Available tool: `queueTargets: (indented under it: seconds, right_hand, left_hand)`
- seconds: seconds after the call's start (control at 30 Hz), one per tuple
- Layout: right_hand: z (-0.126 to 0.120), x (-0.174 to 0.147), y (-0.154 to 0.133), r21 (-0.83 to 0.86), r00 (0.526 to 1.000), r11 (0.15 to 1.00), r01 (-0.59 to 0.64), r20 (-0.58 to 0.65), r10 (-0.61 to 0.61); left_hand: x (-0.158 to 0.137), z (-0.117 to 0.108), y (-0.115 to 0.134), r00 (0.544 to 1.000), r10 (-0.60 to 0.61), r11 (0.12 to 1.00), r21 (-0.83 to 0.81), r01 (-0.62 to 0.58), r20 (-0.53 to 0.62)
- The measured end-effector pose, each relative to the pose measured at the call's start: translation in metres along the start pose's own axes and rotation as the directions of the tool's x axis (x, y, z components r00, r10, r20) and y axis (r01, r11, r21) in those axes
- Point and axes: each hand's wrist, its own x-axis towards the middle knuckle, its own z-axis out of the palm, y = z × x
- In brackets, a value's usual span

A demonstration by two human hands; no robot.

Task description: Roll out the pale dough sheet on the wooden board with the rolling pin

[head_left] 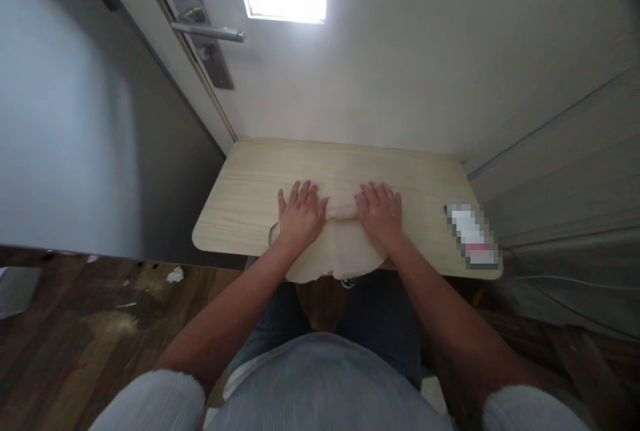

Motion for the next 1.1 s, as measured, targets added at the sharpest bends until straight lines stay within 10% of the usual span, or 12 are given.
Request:
queueTargets:
  seconds: [0.27,1.1]
  right_hand:
    - [-0.004,-0.02,0.0,-0.065,1.0,0.998,0.017,0.02,-0.015]
    - [0.005,0.086,-0.012,-0.047,0.974,0.998,-0.032,0.224,0.042]
  left_hand:
    - [-0.018,0.005,0.001,0.998,0.044,0.999,-0.003,-0.044,0.045]
    - [0.082,0.009,-0.025,0.984,-0.011,1.0,0.004,0.01,0.179]
